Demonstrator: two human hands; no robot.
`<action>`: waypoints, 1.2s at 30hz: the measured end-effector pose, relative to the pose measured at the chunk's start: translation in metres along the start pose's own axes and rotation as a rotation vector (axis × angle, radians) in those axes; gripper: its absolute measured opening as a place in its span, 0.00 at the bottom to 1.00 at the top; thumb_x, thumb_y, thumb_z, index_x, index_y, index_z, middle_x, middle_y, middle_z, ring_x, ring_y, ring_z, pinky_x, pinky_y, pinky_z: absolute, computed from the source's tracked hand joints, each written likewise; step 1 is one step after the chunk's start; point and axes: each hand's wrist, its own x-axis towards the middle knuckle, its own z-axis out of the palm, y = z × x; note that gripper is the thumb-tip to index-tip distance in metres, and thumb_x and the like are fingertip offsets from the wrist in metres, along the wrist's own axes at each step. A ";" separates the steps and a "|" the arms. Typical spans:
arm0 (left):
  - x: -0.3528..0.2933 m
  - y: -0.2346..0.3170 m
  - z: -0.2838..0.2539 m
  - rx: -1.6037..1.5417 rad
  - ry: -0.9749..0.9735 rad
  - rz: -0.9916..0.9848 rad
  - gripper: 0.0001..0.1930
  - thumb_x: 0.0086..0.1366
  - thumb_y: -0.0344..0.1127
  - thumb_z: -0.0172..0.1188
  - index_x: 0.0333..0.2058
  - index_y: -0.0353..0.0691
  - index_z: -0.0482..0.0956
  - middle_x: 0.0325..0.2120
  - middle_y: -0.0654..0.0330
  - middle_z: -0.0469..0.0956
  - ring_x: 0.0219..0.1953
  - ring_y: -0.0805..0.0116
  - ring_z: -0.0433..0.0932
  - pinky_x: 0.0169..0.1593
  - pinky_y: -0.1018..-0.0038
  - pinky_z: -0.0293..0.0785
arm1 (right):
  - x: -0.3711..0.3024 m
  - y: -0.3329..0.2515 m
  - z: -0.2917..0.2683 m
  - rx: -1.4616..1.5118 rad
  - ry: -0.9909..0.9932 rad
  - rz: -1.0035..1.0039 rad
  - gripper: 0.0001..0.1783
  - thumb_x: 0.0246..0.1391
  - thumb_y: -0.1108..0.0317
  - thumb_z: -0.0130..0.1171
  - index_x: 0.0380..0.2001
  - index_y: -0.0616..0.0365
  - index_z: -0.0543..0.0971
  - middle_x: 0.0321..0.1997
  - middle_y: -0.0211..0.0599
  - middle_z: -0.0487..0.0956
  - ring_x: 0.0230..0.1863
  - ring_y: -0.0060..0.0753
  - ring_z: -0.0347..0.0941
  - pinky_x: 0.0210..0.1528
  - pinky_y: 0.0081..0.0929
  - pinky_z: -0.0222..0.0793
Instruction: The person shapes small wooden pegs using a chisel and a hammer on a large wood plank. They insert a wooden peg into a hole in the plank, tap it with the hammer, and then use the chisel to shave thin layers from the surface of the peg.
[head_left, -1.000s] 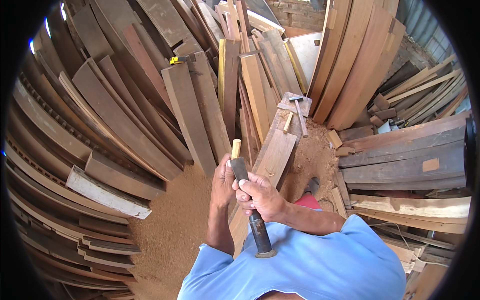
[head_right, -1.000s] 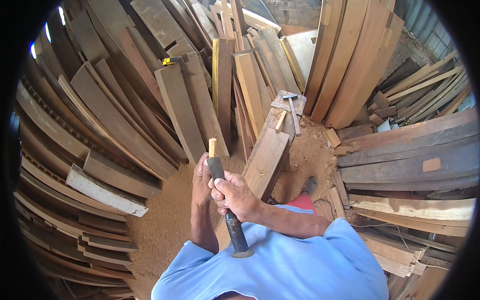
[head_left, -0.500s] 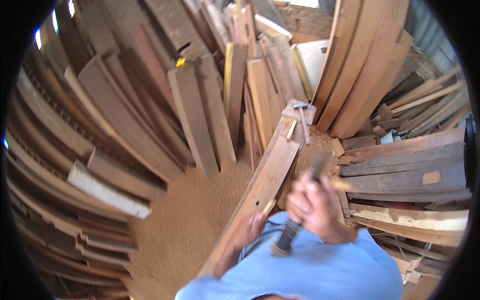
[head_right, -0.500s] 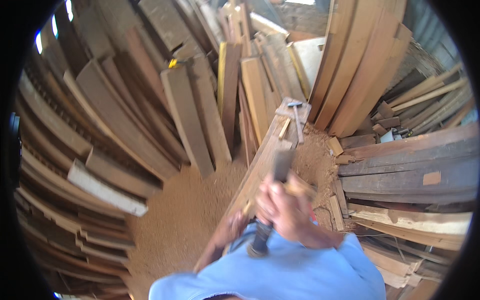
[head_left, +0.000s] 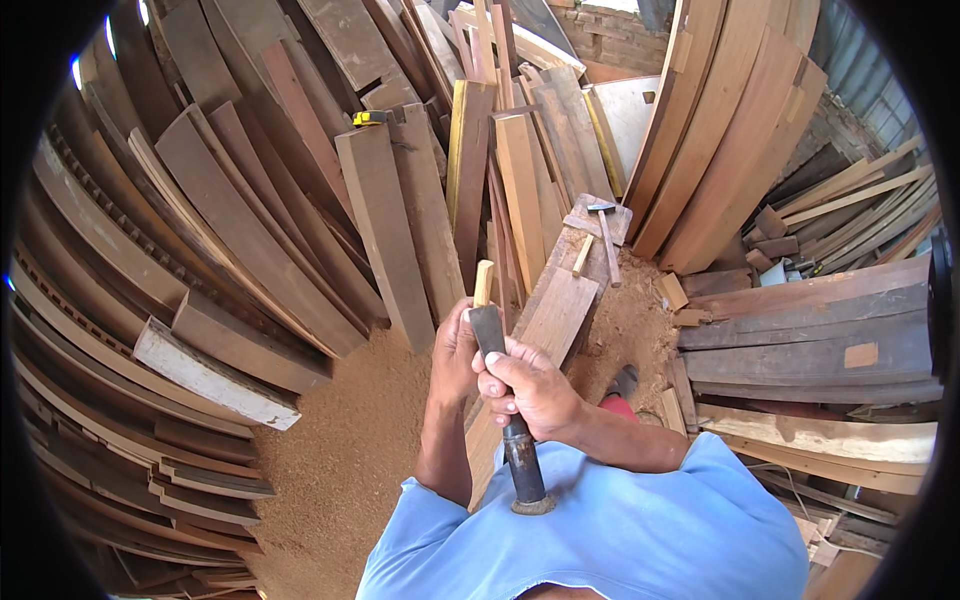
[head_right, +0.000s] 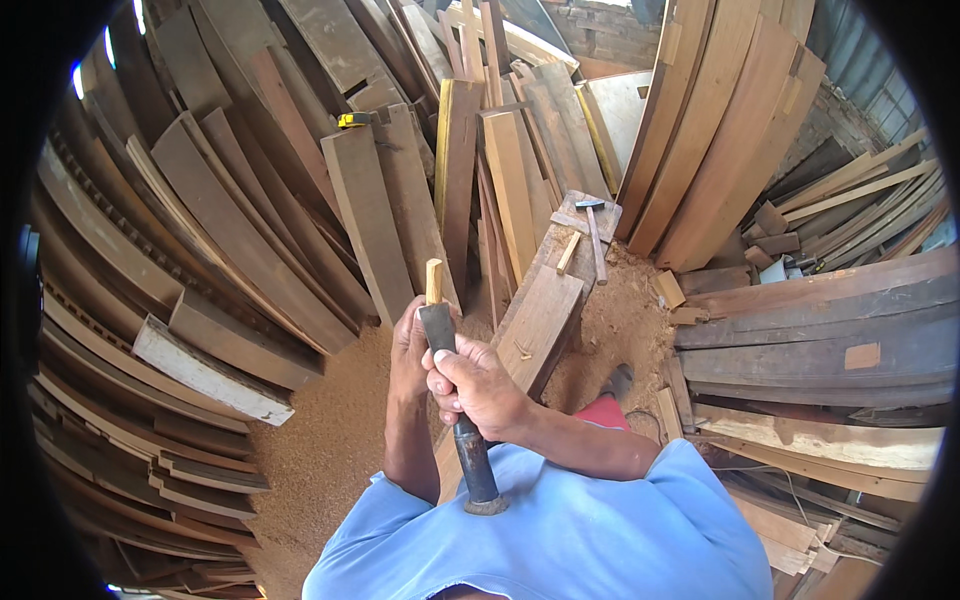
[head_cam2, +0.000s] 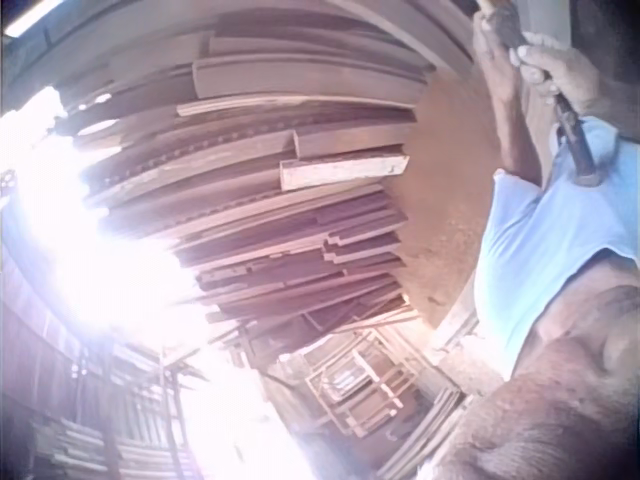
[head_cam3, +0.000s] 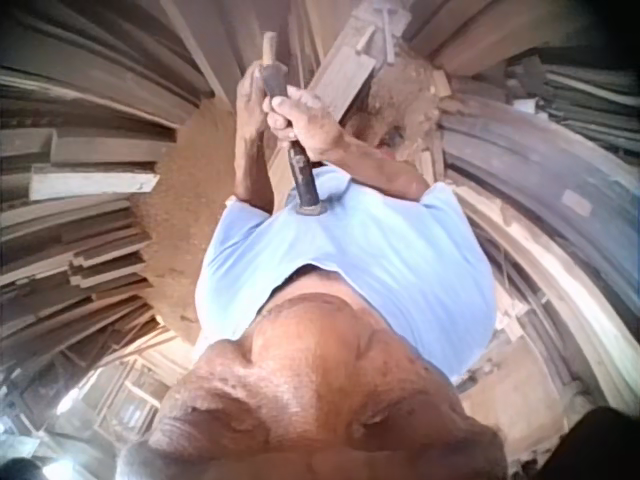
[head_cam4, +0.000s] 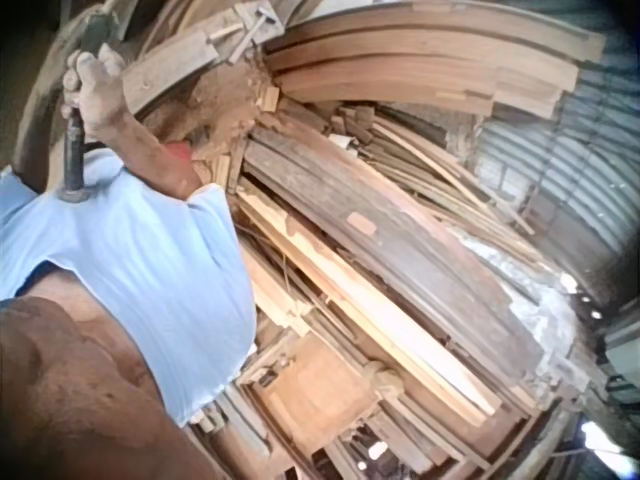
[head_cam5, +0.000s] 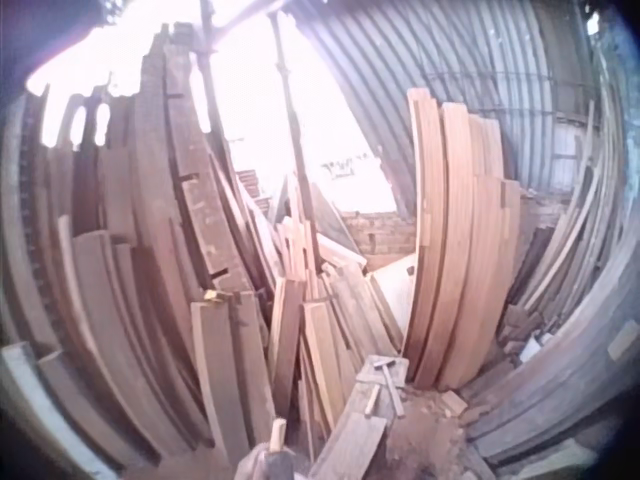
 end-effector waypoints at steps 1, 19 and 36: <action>-0.001 0.003 0.000 0.114 -0.010 0.045 0.22 0.78 0.50 0.41 0.44 0.37 0.75 0.25 0.64 0.74 0.27 0.75 0.71 0.32 0.75 0.69 | 0.000 0.002 -0.001 -0.010 0.005 0.023 0.07 0.69 0.64 0.44 0.38 0.53 0.70 0.23 0.21 0.67 0.17 0.11 0.59 0.20 0.18 0.64; -0.144 -0.054 -0.008 0.129 -0.070 -0.428 0.20 0.75 0.52 0.45 0.34 0.42 0.75 0.15 0.66 0.70 0.15 0.76 0.69 0.18 0.78 0.64 | -0.072 -0.051 -0.020 -0.158 0.142 -0.426 0.10 0.71 0.62 0.43 0.40 0.55 0.69 0.20 0.23 0.64 0.17 0.13 0.58 0.20 0.20 0.63; -0.012 -0.007 0.019 -0.241 0.186 -0.230 0.22 0.78 0.52 0.38 0.48 0.41 0.75 0.27 0.66 0.74 0.27 0.79 0.71 0.31 0.79 0.69 | 0.001 0.002 -0.014 0.005 0.025 0.057 0.07 0.69 0.61 0.47 0.40 0.51 0.71 0.24 0.19 0.66 0.18 0.12 0.57 0.25 0.19 0.64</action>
